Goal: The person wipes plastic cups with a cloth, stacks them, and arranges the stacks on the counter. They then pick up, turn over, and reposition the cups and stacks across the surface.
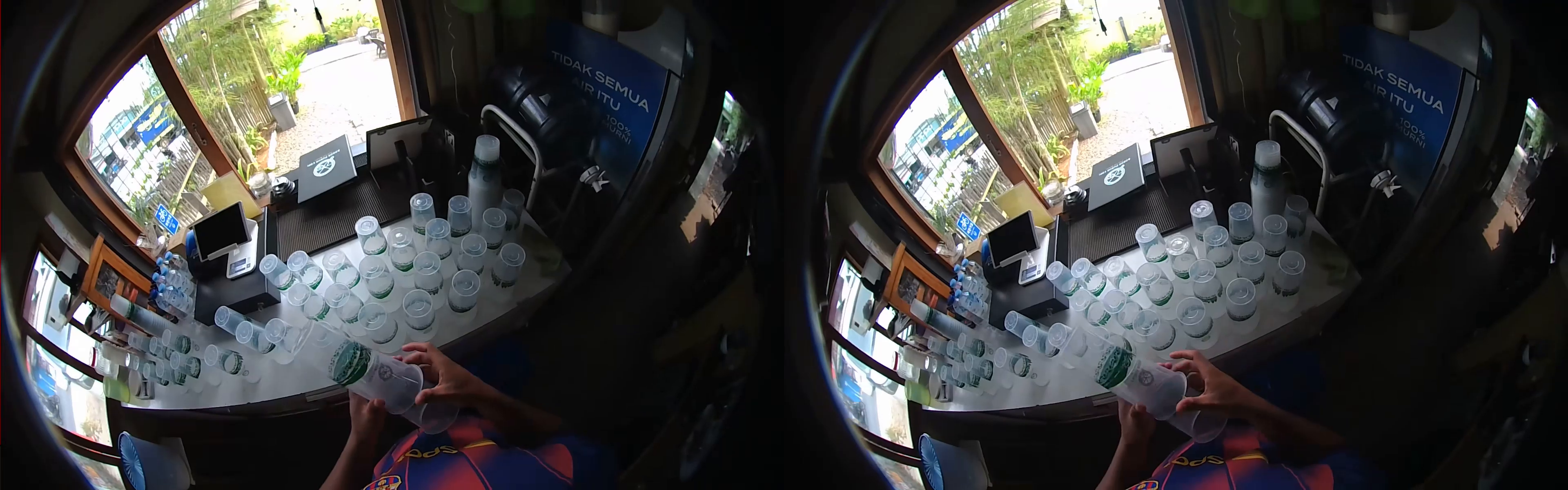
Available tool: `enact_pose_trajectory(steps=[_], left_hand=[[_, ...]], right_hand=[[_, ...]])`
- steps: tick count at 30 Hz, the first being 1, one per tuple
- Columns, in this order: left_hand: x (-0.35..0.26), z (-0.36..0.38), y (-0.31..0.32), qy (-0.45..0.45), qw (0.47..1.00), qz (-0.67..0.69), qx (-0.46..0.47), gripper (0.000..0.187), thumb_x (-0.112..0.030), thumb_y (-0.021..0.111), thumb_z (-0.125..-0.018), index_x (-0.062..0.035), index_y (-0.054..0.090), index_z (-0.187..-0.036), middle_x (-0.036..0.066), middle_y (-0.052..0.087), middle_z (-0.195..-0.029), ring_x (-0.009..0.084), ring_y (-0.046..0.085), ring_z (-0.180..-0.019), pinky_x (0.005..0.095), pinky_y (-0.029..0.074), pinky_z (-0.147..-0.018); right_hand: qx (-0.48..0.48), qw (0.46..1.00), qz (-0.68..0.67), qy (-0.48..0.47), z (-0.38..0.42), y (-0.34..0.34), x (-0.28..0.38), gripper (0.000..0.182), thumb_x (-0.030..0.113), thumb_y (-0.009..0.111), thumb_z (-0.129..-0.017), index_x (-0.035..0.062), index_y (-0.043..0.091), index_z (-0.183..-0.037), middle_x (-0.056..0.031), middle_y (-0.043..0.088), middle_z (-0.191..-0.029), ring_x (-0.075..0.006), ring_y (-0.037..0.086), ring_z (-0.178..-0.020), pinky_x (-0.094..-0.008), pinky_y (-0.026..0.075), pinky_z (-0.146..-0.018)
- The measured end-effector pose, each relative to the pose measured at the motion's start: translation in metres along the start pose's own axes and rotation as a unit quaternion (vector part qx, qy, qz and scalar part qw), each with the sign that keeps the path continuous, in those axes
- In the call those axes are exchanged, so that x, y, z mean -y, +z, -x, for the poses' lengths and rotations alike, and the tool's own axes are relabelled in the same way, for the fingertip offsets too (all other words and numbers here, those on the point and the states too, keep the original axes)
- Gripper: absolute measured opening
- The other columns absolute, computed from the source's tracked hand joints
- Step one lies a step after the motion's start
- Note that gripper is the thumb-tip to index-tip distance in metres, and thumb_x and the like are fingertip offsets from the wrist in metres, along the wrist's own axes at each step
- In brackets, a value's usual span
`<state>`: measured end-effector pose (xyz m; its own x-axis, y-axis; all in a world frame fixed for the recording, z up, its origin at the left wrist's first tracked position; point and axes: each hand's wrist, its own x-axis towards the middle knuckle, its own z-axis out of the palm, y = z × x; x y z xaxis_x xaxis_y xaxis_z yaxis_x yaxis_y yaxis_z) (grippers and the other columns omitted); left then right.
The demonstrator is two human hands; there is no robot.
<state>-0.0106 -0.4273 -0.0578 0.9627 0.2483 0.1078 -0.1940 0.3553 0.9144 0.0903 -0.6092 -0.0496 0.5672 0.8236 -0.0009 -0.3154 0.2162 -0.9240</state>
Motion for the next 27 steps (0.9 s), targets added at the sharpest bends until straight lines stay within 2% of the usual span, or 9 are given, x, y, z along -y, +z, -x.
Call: enact_pose_trajectory(steps=[1,4,8,10,12,13,16,21,27], left_hand=[[0.01,0.001,0.0,0.006,1.0,0.003,-0.021,0.102,-0.069,0.077,-0.078,0.0063,0.046,-0.139,0.02,0.061,-0.133,0.0295,0.063,-0.12,0.0403,0.051,-0.101],[0.003,-0.012,-0.004,-0.054,0.996,-0.026,0.058,0.101,-0.071,0.076,-0.078,0.0065,0.049,-0.137,0.016,0.064,-0.128,0.0257,0.064,-0.116,0.0375,0.051,-0.099],[-0.01,-0.025,0.013,-0.064,0.984,-0.122,0.112,0.105,-0.077,0.073,-0.076,0.0059,0.049,-0.136,0.014,0.065,-0.126,0.0235,0.065,-0.114,0.0369,0.052,-0.096],[-0.007,-0.032,0.026,-0.036,0.986,-0.1,0.13,0.116,-0.078,0.07,-0.078,0.0029,0.03,-0.152,0.019,0.052,-0.141,0.0273,0.054,-0.13,0.0413,0.045,-0.106],[-0.002,-0.042,0.05,0.027,0.99,-0.049,0.131,0.121,-0.077,0.068,-0.081,0.0003,0.017,-0.159,0.021,0.042,-0.149,0.0296,0.046,-0.139,0.0439,0.039,-0.113],[0.001,-0.043,0.049,-0.02,0.982,-0.058,0.176,0.124,-0.079,0.062,-0.083,-0.0029,0.003,-0.162,0.022,0.032,-0.153,0.0318,0.038,-0.144,0.0468,0.033,-0.117],[0.016,-0.038,0.062,-0.135,0.967,-0.002,0.218,0.124,-0.083,0.057,-0.083,-0.0026,0.004,-0.162,0.021,0.031,-0.156,0.0329,0.038,-0.144,0.0481,0.031,-0.117],[0.044,-0.029,0.081,-0.127,0.982,0.061,0.128,0.116,-0.088,0.045,-0.085,-0.0035,0.019,-0.159,0.021,0.041,-0.155,0.0311,0.043,-0.142,0.047,0.031,-0.119],[0.047,-0.027,0.113,-0.136,0.984,-0.039,0.107,0.111,-0.077,0.054,-0.09,-0.0028,0.012,-0.16,0.019,0.037,-0.157,0.0308,0.04,-0.144,0.044,0.033,-0.118]], right_hand=[[0.01,0.999,0.008,-0.046,-0.003,0.002,-0.008,0.112,0.032,0.092,-0.076,0.0053,0.021,-0.157,-0.0182,0.043,-0.148,-0.0268,0.044,-0.14,-0.0398,0.038,-0.115],[0.012,0.994,0.075,-0.077,0.003,0.005,0.002,0.107,0.041,0.085,-0.082,0.0069,0.019,-0.159,-0.0192,0.045,-0.147,-0.0283,0.046,-0.138,-0.0417,0.04,-0.113],[-0.041,0.998,-0.026,-0.043,0.021,-0.002,0.006,0.103,0.043,0.08,-0.086,0.0065,0.019,-0.16,-0.0179,0.045,-0.148,-0.0285,0.047,-0.137,-0.0438,0.039,-0.114],[-0.082,0.995,-0.032,-0.045,0.031,-0.009,0.013,0.099,0.04,0.079,-0.086,0.0058,0.02,-0.159,-0.0171,0.046,-0.147,-0.0287,0.048,-0.136,-0.0446,0.039,-0.113],[-0.179,0.961,-0.137,-0.162,0.033,-0.016,0.006,0.1,0.041,0.08,-0.086,0.0048,0.021,-0.158,-0.0164,0.046,-0.147,-0.0287,0.048,-0.136,-0.045,0.04,-0.113],[-0.225,0.931,-0.187,-0.219,0.035,-0.021,0.005,0.1,0.041,0.081,-0.085,0.0044,0.022,-0.157,-0.0161,0.046,-0.147,-0.0288,0.048,-0.136,-0.0452,0.04,-0.113],[-0.276,0.887,-0.129,-0.348,0.037,-0.041,0.021,0.103,0.043,0.083,-0.083,0.0029,0.023,-0.156,-0.0157,0.046,-0.146,-0.0286,0.048,-0.135,-0.0457,0.038,-0.114],[-0.193,0.942,0.268,-0.061,0.056,-0.066,0.001,0.099,0.048,0.087,-0.077,-0.001,0.039,-0.148,-0.0211,0.05,-0.142,-0.0335,0.05,-0.133,-0.0446,0.04,-0.113],[-0.145,0.945,0.203,-0.211,0.052,-0.084,-0.005,0.099,0.043,0.09,-0.074,0.0015,0.039,-0.149,-0.0195,0.05,-0.144,-0.0297,0.051,-0.134,-0.0428,0.041,-0.114]])
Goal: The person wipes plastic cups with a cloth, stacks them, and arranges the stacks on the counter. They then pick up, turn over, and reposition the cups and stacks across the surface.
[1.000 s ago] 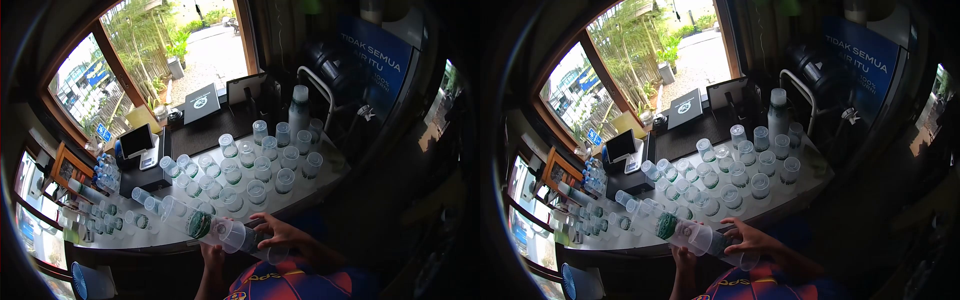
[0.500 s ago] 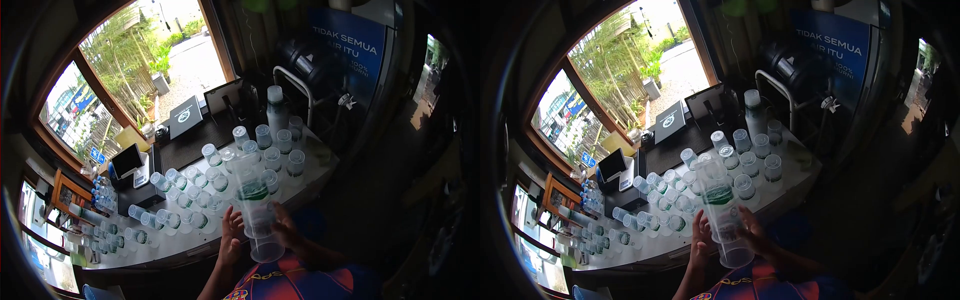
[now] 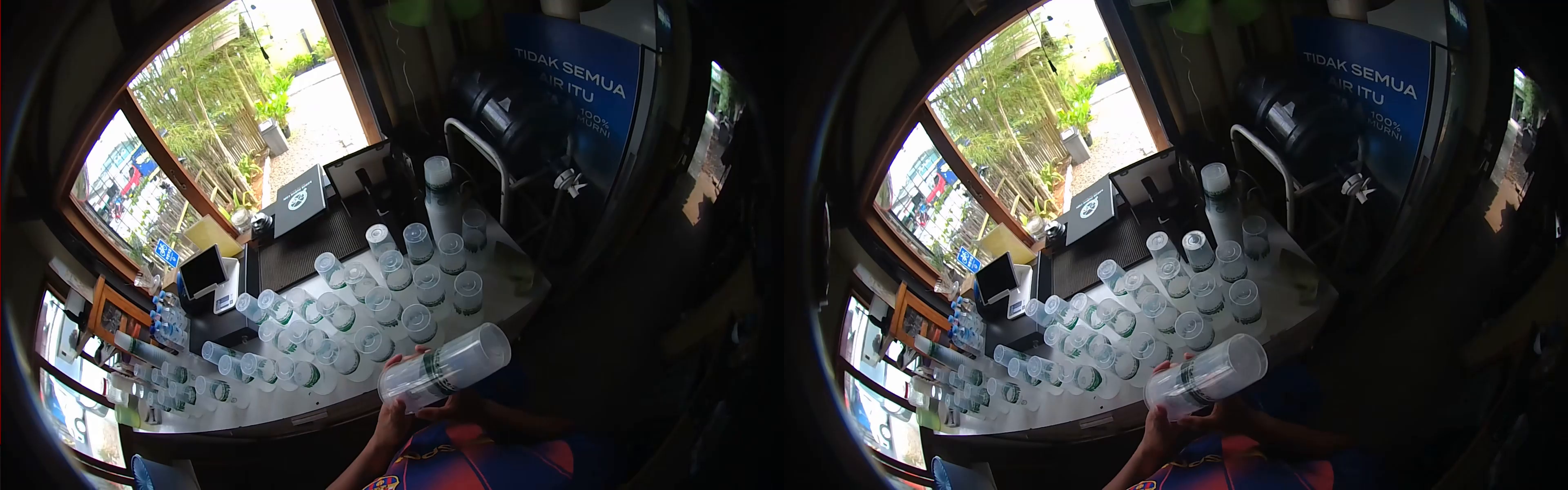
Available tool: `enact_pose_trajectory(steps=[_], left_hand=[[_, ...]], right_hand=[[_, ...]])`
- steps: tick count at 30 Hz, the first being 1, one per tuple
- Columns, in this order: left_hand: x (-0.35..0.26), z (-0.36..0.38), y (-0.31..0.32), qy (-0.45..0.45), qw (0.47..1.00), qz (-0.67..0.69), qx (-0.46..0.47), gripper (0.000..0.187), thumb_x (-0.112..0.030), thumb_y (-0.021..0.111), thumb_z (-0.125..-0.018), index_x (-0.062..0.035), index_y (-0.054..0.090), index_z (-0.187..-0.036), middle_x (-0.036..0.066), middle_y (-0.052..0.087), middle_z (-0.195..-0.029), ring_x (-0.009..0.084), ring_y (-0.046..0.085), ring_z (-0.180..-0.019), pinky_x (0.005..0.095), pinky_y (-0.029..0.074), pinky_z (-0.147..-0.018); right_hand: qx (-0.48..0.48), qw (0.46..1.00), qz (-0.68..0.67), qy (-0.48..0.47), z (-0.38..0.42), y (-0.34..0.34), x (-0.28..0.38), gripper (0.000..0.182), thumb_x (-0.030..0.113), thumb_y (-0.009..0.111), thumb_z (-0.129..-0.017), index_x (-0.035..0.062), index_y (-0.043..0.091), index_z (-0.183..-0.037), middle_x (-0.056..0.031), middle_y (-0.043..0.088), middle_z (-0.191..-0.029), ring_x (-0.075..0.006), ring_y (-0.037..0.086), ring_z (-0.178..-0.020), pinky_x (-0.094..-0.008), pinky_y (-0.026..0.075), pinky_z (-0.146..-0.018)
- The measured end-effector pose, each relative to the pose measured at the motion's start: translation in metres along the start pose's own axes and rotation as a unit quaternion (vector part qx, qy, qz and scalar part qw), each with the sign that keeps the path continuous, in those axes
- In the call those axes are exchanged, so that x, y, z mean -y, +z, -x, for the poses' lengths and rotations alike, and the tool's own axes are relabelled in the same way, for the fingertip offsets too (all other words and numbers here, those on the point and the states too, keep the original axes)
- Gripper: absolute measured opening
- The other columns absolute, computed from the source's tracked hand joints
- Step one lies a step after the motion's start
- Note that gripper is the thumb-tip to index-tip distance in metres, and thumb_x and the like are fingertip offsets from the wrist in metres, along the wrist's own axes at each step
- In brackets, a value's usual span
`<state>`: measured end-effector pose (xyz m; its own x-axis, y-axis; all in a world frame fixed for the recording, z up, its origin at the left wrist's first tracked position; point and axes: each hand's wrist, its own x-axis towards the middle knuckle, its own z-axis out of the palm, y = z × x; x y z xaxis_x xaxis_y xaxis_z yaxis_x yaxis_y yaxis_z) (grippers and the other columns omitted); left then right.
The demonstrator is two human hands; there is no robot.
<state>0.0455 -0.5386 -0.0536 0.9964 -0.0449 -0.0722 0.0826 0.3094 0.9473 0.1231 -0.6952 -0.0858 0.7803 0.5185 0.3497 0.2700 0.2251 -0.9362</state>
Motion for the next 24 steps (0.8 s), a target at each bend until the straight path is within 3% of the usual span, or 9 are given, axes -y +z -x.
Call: enact_pose_trajectory(steps=[1,3,5,6,9,11,13,16,24], left_hand=[[-0.002,-0.004,0.008,0.004,1.0,-0.015,0.004,0.113,-0.076,0.056,-0.089,-0.0025,0.01,-0.16,0.018,0.035,-0.157,0.0309,0.04,-0.144,0.0436,0.033,-0.118],[0.003,-0.017,0.018,0.067,0.997,-0.022,0.016,0.108,-0.064,0.062,-0.094,-0.0049,0.002,-0.162,0.018,0.033,-0.157,0.0303,0.042,-0.142,0.0436,0.036,-0.116],[0.0,-0.032,0.025,0.116,0.988,-0.089,0.038,0.113,-0.062,0.066,-0.092,-0.006,-0.004,-0.162,0.019,0.031,-0.158,0.0313,0.043,-0.141,0.0457,0.037,-0.115],[-0.013,-0.029,0.028,0.076,0.99,-0.115,0.023,0.112,-0.055,0.071,-0.092,-0.0065,-0.001,-0.163,0.02,0.033,-0.155,0.0322,0.047,-0.137,0.0465,0.039,-0.112],[-0.002,-0.038,0.014,0.18,0.955,-0.217,-0.088,0.084,-0.037,0.077,-0.09,-0.004,0.031,-0.153,0.018,0.04,-0.149,0.0309,0.051,-0.132,0.0427,0.04,-0.111],[-0.004,-0.044,0.0,0.273,0.868,-0.374,-0.18,0.073,-0.037,0.077,-0.09,-0.0032,0.042,-0.144,0.018,0.044,-0.143,0.0308,0.046,-0.135,0.0442,0.039,-0.112],[-0.015,-0.05,-0.012,0.284,0.808,-0.461,-0.235,0.071,-0.03,0.078,-0.086,-0.003,0.043,-0.142,0.019,0.045,-0.142,0.0335,0.043,-0.136,0.0475,0.035,-0.113],[-0.018,-0.061,-0.03,0.257,0.768,-0.506,-0.295,0.071,-0.023,0.079,-0.081,-0.0052,0.044,-0.14,0.022,0.044,-0.142,0.0404,0.041,-0.136,0.0519,0.032,-0.114],[0.005,-0.063,-0.05,0.224,0.767,-0.538,-0.27,0.075,-0.024,0.078,-0.081,-0.0052,0.041,-0.143,0.022,0.04,-0.147,0.0404,0.038,-0.139,0.0524,0.031,-0.115]], right_hand=[[0.001,0.999,-0.026,-0.029,-0.004,-0.006,0.007,0.099,0.043,0.09,-0.074,0.0023,0.039,-0.149,-0.0189,0.049,-0.145,-0.0287,0.051,-0.135,-0.0431,0.041,-0.114],[-0.011,0.997,-0.047,0.063,0.0,-0.024,0.023,0.09,0.037,0.086,-0.082,0.0003,0.036,-0.147,-0.0141,0.049,-0.146,-0.0236,0.052,-0.132,-0.0376,0.043,-0.11],[-0.151,0.984,-0.08,-0.06,-0.014,-0.04,0.02,0.084,0.032,0.085,-0.083,0.0009,0.039,-0.145,-0.0147,0.05,-0.143,-0.0252,0.051,-0.132,-0.0399,0.042,-0.111],[-0.218,0.965,-0.103,-0.1,-0.018,-0.047,0.015,0.08,0.028,0.085,-0.083,0.0017,0.041,-0.145,-0.0157,0.05,-0.143,-0.0269,0.051,-0.133,-0.042,0.041,-0.112],[-0.374,0.926,-0.007,-0.05,-0.019,-0.124,-0.066,0.081,0.028,0.085,-0.083,0.001,0.041,-0.145,-0.0208,0.049,-0.141,-0.0307,0.049,-0.134,-0.0459,0.042,-0.112],[-0.367,0.917,0.132,0.086,-0.039,-0.164,-0.036,0.092,0.039,0.084,-0.082,-0.0025,0.036,-0.149,-0.0242,0.046,-0.144,-0.0357,0.046,-0.137,-0.0496,0.039,-0.113],[-0.383,0.881,0.272,0.06,-0.037,-0.191,-0.091,0.098,0.047,0.083,-0.081,-0.0045,0.035,-0.149,-0.0263,0.046,-0.143,-0.0409,0.046,-0.136,-0.0529,0.037,-0.113],[-0.356,0.819,0.449,0.028,-0.036,-0.204,-0.138,0.105,0.056,0.082,-0.079,-0.0062,0.034,-0.149,-0.0294,0.045,-0.143,-0.0468,0.043,-0.135,-0.0562,0.034,-0.113],[-0.318,0.772,0.55,0.035,-0.03,-0.2,-0.158,0.106,0.06,0.079,-0.08,-0.0072,0.034,-0.149,-0.0305,0.043,-0.146,-0.0483,0.04,-0.137,-0.0556,0.032,-0.115]])
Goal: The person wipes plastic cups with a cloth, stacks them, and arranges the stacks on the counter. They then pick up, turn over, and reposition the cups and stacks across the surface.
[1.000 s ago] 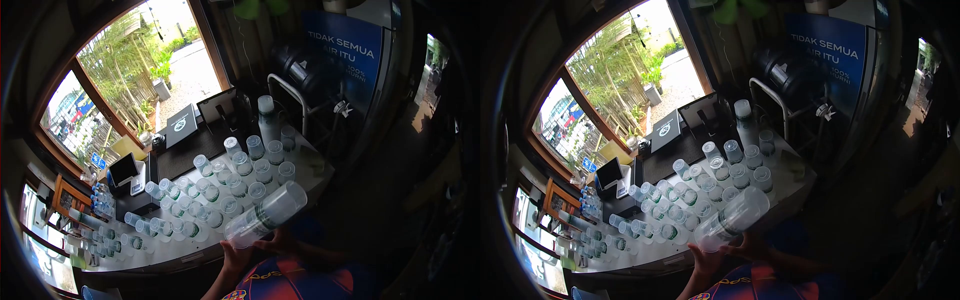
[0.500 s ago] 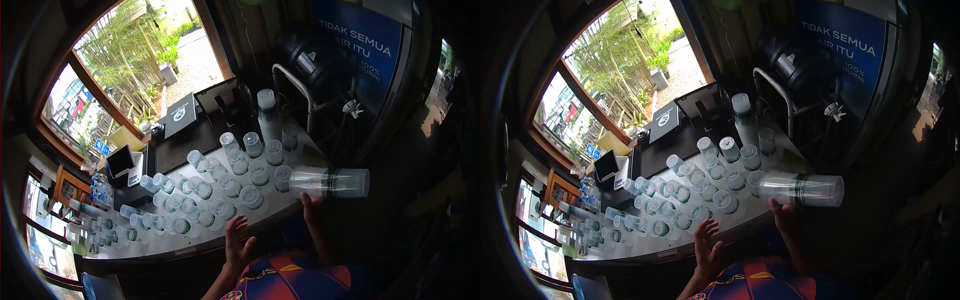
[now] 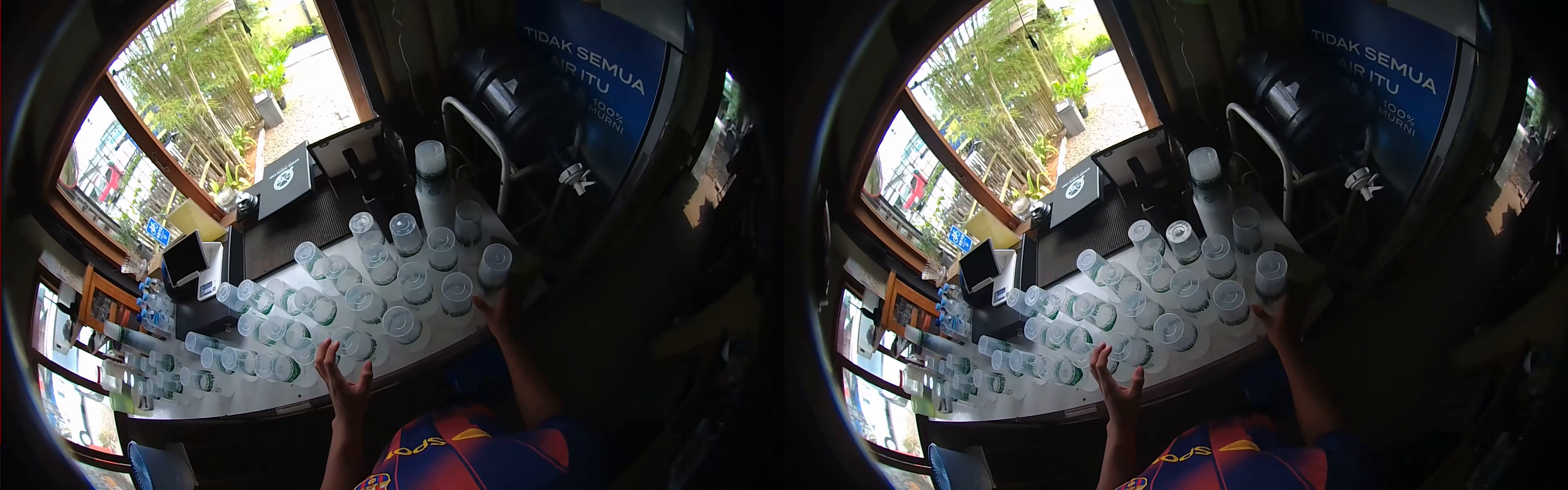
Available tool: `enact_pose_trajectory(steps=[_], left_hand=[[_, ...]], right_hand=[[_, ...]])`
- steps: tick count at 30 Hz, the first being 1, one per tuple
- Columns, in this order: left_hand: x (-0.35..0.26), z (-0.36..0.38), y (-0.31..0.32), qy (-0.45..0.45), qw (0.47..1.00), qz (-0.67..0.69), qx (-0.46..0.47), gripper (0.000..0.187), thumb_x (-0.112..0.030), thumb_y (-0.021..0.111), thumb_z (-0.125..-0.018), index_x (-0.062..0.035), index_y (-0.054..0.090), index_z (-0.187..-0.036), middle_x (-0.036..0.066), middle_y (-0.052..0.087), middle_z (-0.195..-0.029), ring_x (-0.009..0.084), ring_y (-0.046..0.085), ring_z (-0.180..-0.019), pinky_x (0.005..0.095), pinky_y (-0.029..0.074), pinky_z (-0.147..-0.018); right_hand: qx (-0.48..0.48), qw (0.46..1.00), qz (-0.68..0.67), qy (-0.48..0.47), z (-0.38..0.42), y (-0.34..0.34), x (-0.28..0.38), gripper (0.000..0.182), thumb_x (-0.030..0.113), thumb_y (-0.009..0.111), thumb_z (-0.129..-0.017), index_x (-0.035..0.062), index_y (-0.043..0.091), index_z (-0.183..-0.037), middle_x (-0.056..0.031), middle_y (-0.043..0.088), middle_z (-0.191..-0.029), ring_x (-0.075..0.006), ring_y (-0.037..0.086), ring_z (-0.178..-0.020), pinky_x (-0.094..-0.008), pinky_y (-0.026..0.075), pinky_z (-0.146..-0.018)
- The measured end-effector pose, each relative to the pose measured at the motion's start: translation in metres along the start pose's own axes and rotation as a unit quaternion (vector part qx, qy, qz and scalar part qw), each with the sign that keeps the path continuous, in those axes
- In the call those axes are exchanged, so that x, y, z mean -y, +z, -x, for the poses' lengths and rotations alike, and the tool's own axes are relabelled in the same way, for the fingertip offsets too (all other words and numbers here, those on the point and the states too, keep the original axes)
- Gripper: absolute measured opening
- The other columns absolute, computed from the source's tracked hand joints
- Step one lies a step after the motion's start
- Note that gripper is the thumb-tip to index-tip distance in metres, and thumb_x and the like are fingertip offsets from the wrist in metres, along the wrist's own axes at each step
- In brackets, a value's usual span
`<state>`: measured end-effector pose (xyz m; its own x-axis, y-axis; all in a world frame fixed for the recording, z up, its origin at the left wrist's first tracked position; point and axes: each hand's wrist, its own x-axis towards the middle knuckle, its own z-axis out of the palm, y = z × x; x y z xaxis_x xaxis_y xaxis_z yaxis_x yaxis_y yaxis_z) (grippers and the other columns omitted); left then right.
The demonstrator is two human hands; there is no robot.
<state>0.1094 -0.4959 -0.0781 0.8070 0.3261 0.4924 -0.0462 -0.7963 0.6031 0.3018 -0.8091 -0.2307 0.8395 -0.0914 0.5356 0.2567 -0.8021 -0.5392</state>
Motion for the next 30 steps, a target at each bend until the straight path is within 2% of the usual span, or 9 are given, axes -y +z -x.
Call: enact_pose_trajectory(steps=[2,5,12,15,18,20,23,26,30], left_hand=[[0.0,0.002,0.004,-0.01,1.0,0.027,-0.007,0.077,-0.023,0.078,-0.081,-0.0054,0.039,-0.145,0.023,0.037,-0.149,0.0408,0.037,-0.14,0.0524,0.031,-0.115],[-0.002,0.002,0.011,-0.035,0.995,0.086,-0.028,0.081,-0.016,0.079,-0.079,-0.0068,0.035,-0.147,0.024,0.031,-0.151,0.0435,0.031,-0.143,0.0538,0.029,-0.116],[0.007,0.005,0.023,-0.02,0.998,0.058,-0.034,0.086,-0.019,0.08,-0.079,-0.0075,0.031,-0.15,0.026,0.024,-0.153,0.0463,0.023,-0.147,0.0582,0.025,-0.118],[0.01,0.01,0.02,-0.025,0.997,0.065,-0.032,0.086,-0.021,0.079,-0.08,-0.0069,0.031,-0.15,0.027,0.023,-0.153,0.0464,0.022,-0.147,0.0592,0.024,-0.118],[0.014,0.008,0.016,-0.02,0.996,0.08,-0.036,0.086,-0.021,0.079,-0.08,-0.0064,0.031,-0.15,0.026,0.023,-0.153,0.0462,0.023,-0.147,0.0591,0.023,-0.118],[0.015,0.014,0.012,-0.023,0.995,0.089,-0.028,0.085,-0.02,0.078,-0.08,-0.0061,0.031,-0.15,0.026,0.023,-0.153,0.046,0.023,-0.147,0.0588,0.023,-0.118],[0.013,0.012,0.009,-0.024,0.994,0.103,-0.01,0.084,-0.02,0.078,-0.081,-0.0056,0.031,-0.149,0.026,0.023,-0.153,0.0456,0.023,-0.146,0.0581,0.023,-0.119],[0.018,0.01,0.007,-0.021,0.993,0.116,0.005,0.082,-0.02,0.077,-0.082,-0.0049,0.032,-0.149,0.026,0.024,-0.152,0.0453,0.024,-0.146,0.0576,0.023,-0.119],[0.02,0.011,0.009,-0.017,0.993,0.121,-0.001,0.081,-0.019,0.076,-0.082,-0.0044,0.032,-0.148,0.026,0.026,-0.151,0.0451,0.025,-0.146,0.0573,0.023,-0.119]], right_hand=[[-0.038,0.999,0.013,-0.018,-0.002,-0.008,0.008,0.104,0.06,0.078,-0.081,-0.0073,0.036,-0.147,-0.0299,0.044,-0.144,-0.0474,0.041,-0.136,-0.0547,0.033,-0.114],[-0.087,0.981,-0.169,0.036,0.016,-0.029,0.029,0.101,0.06,0.078,-0.081,-0.007,0.037,-0.145,-0.0282,0.045,-0.141,-0.0456,0.044,-0.133,-0.0536,0.034,-0.113],[-0.041,0.991,-0.119,-0.035,0.016,-0.04,0.098,0.098,0.066,0.075,-0.081,-0.0008,0.04,-0.144,-0.0215,0.048,-0.135,-0.0389,0.047,-0.13,-0.0514,0.037,-0.111],[-0.076,0.984,-0.161,-0.011,0.024,-0.035,0.1,0.085,0.057,0.073,-0.088,-0.0016,0.043,-0.142,-0.0239,0.047,-0.136,-0.0414,0.045,-0.129,-0.0538,0.036,-0.11],[-0.187,0.973,-0.132,0.013,0.012,-0.03,0.044,0.067,0.048,0.066,-0.095,0.0002,0.049,-0.139,-0.0251,0.049,-0.135,-0.0423,0.048,-0.127,-0.0545,0.035,-0.11],[-0.218,0.974,0.052,0.03,-0.029,-0.059,0.04,0.046,0.036,0.061,-0.099,0.005,0.058,-0.133,-0.0248,0.052,-0.138,-0.0433,0.049,-0.129,-0.0548,0.036,-0.11],[-0.035,0.979,0.19,-0.069,-0.036,-0.054,-0.014,0.033,0.023,0.066,-0.095,0.0092,0.069,-0.124,-0.0241,0.057,-0.137,-0.0444,0.052,-0.128,-0.0528,0.039,-0.109],[-0.013,0.996,0.083,-0.036,-0.014,-0.022,-0.036,0.028,0.01,0.068,-0.089,0.0091,0.074,-0.117,-0.0214,0.063,-0.13,-0.0421,0.056,-0.125,-0.0513,0.042,-0.108],[0.029,0.998,0.039,-0.042,0.012,-0.01,-0.04,0.038,0.01,0.07,-0.086,0.008,0.068,-0.124,-0.0202,0.063,-0.129,-0.0409,0.06,-0.121,-0.0525,0.043,-0.107]])
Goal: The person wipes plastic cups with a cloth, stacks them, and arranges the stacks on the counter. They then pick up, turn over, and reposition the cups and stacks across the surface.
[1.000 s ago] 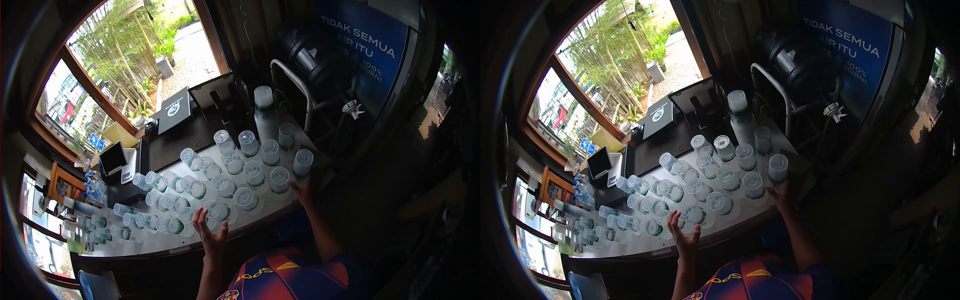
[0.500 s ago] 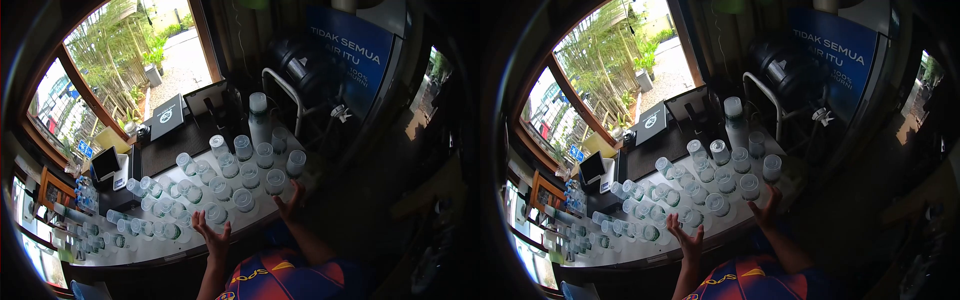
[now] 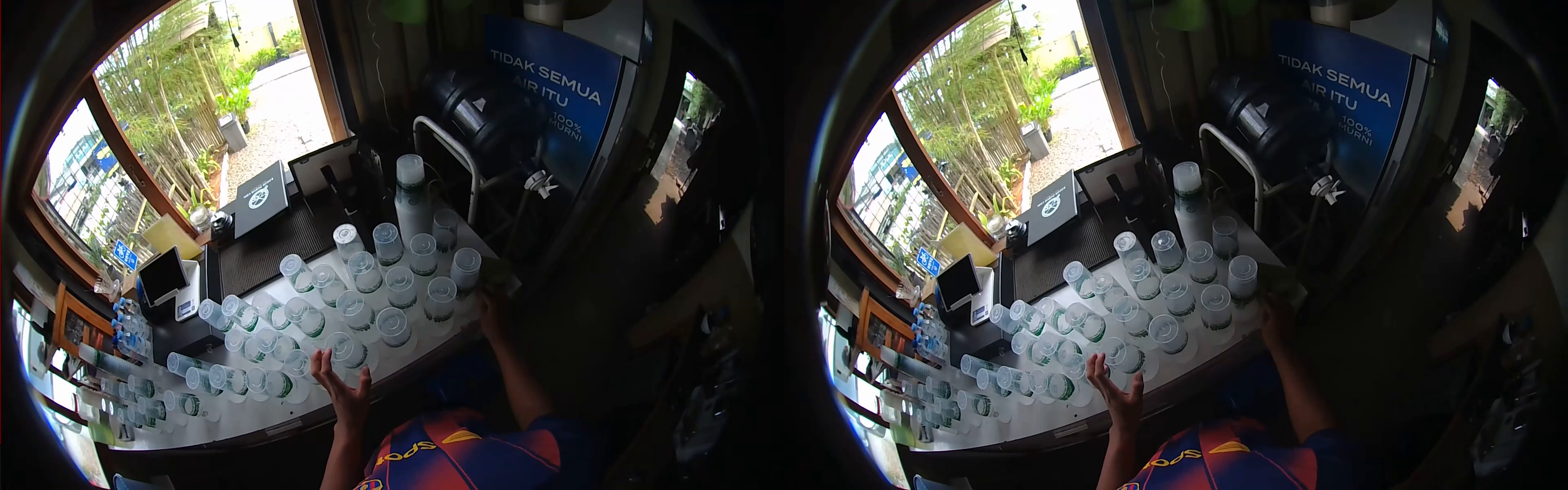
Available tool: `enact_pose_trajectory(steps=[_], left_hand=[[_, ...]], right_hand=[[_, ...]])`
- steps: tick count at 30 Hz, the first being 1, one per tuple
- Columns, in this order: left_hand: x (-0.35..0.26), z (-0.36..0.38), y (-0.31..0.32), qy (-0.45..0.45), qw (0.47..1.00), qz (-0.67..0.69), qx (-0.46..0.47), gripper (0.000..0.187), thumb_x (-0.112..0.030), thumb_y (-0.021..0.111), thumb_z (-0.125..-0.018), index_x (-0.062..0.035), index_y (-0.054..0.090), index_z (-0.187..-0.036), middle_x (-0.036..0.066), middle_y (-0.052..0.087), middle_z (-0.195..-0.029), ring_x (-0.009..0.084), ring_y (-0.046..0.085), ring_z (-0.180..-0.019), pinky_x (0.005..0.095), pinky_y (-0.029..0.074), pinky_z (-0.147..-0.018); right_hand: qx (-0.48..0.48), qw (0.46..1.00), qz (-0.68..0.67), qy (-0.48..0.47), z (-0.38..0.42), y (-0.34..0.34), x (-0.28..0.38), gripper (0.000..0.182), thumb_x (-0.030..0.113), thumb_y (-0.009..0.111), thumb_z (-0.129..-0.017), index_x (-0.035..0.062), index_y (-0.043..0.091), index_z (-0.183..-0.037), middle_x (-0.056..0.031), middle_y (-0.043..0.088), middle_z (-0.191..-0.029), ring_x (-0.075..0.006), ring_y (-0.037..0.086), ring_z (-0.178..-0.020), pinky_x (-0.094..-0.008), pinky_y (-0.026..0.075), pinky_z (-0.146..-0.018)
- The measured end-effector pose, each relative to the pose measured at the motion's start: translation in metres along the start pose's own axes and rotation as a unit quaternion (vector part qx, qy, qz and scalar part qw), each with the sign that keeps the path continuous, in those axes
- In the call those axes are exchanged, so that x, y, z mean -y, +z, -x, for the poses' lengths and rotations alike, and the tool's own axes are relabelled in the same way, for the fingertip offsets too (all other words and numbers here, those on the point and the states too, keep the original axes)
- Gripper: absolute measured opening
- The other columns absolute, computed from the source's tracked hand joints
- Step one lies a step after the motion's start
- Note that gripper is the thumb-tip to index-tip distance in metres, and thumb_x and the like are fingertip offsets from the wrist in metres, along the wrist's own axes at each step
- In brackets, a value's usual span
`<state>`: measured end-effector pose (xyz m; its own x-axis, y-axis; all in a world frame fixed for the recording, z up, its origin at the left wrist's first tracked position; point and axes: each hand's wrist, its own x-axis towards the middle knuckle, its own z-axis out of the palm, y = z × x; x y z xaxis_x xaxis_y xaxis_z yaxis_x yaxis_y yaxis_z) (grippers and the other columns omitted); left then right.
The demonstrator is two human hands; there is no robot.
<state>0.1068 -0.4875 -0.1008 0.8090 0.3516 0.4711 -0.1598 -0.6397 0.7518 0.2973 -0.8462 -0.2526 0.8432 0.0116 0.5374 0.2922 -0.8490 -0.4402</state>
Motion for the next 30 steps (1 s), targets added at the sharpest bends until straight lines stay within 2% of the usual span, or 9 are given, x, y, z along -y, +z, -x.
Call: enact_pose_trajectory(steps=[2,5,8,11,14,17,23,27,30], left_hand=[[-0.001,0.001,0.0,-0.001,1.0,0.002,0.004,0.081,-0.019,0.076,-0.082,-0.0043,0.032,-0.149,0.026,0.026,-0.151,0.0453,0.026,-0.146,0.0571,0.023,-0.119],[0.0,0.0,0.001,0.005,1.0,0.001,0.004,0.082,-0.018,0.076,-0.082,-0.004,0.031,-0.149,0.026,0.026,-0.152,0.0458,0.026,-0.145,0.0568,0.024,-0.119],[0.001,0.001,0.003,0.011,1.0,-0.002,0.002,0.083,-0.017,0.076,-0.082,-0.0038,0.03,-0.15,0.027,0.025,-0.152,0.0462,0.026,-0.145,0.0568,0.024,-0.119],[-0.002,-0.003,0.005,0.014,1.0,0.0,0.003,0.084,-0.016,0.076,-0.082,-0.0041,0.029,-0.15,0.027,0.025,-0.152,0.0465,0.025,-0.146,0.0569,0.024,-0.118],[0.004,-0.004,0.01,0.015,1.0,-0.001,-0.003,0.084,-0.015,0.076,-0.082,-0.0047,0.029,-0.151,0.028,0.025,-0.153,0.0467,0.025,-0.146,0.0566,0.024,-0.119],[0.011,-0.003,0.015,0.019,1.0,-0.008,-0.004,0.083,-0.013,0.076,-0.083,-0.0049,0.029,-0.15,0.029,0.027,-0.152,0.047,0.027,-0.145,0.0565,0.025,-0.118],[0.034,0.005,0.029,0.027,1.0,0.007,-0.011,0.08,-0.004,0.075,-0.084,-0.0059,0.03,-0.149,0.031,0.037,-0.145,0.0492,0.037,-0.14,0.0555,0.031,-0.116],[0.036,0.003,0.031,0.038,0.999,-0.003,-0.018,0.08,-0.002,0.074,-0.084,-0.0055,0.028,-0.15,0.029,0.039,-0.144,0.0474,0.04,-0.138,0.0536,0.032,-0.116],[0.041,0.006,0.033,0.039,0.999,-0.02,-0.011,0.085,-0.003,0.074,-0.084,-0.0053,0.025,-0.152,0.026,0.038,-0.146,0.0426,0.041,-0.137,0.0503,0.031,-0.117]], right_hand=[[-0.007,1.0,0.019,-0.021,-0.001,-0.015,0.021,0.038,0.009,0.069,-0.087,0.0067,0.066,-0.125,-0.0204,0.062,-0.13,-0.0406,0.058,-0.122,-0.051,0.043,-0.107],[-0.137,0.99,-0.042,-0.001,-0.01,-0.044,0.052,0.038,0.01,0.067,-0.09,0.0033,0.063,-0.127,-0.0199,0.062,-0.125,-0.0397,0.058,-0.121,-0.0492,0.042,-0.108],[-0.088,0.96,-0.246,0.097,-0.001,-0.06,0.09,0.047,0.022,0.071,-0.092,0.0007,0.057,-0.132,-0.0205,0.058,-0.127,-0.039,0.055,-0.122,-0.0489,0.041,-0.108],[-0.046,0.974,-0.219,-0.036,0.005,-0.076,0.156,0.069,0.036,0.077,-0.088,0.0003,0.048,-0.139,-0.0214,0.053,-0.13,-0.0392,0.051,-0.123,-0.05,0.04,-0.108],[-0.036,0.974,-0.224,0.008,0.013,-0.051,0.182,0.087,0.043,0.082,-0.083,0.0002,0.04,-0.145,-0.0232,0.046,-0.138,-0.0396,0.048,-0.128,-0.0512,0.039,-0.109],[-0.079,0.982,-0.169,0.03,0.012,-0.034,0.193,0.088,0.039,0.083,-0.082,-0.0001,0.037,-0.147,-0.0232,0.045,-0.138,-0.0392,0.048,-0.128,-0.0506,0.038,-0.11],[-0.083,0.956,-0.274,0.066,0.015,-0.049,0.188,0.085,0.025,0.082,-0.08,-0.0003,0.036,-0.147,-0.0219,0.045,-0.14,-0.0366,0.049,-0.128,-0.0475,0.038,-0.11],[-0.198,0.854,-0.48,0.045,0.001,-0.087,0.204,0.086,0.021,0.081,-0.083,-0.0029,0.031,-0.148,-0.0211,0.043,-0.142,-0.0336,0.044,-0.137,-0.0496,0.037,-0.114],[-0.127,0.817,-0.563,-0.003,-0.011,-0.112,0.231,0.089,0.022,0.082,-0.083,-0.0038,0.028,-0.149,-0.0216,0.042,-0.144,-0.0326,0.042,-0.139,-0.0497,0.039,-0.114]])
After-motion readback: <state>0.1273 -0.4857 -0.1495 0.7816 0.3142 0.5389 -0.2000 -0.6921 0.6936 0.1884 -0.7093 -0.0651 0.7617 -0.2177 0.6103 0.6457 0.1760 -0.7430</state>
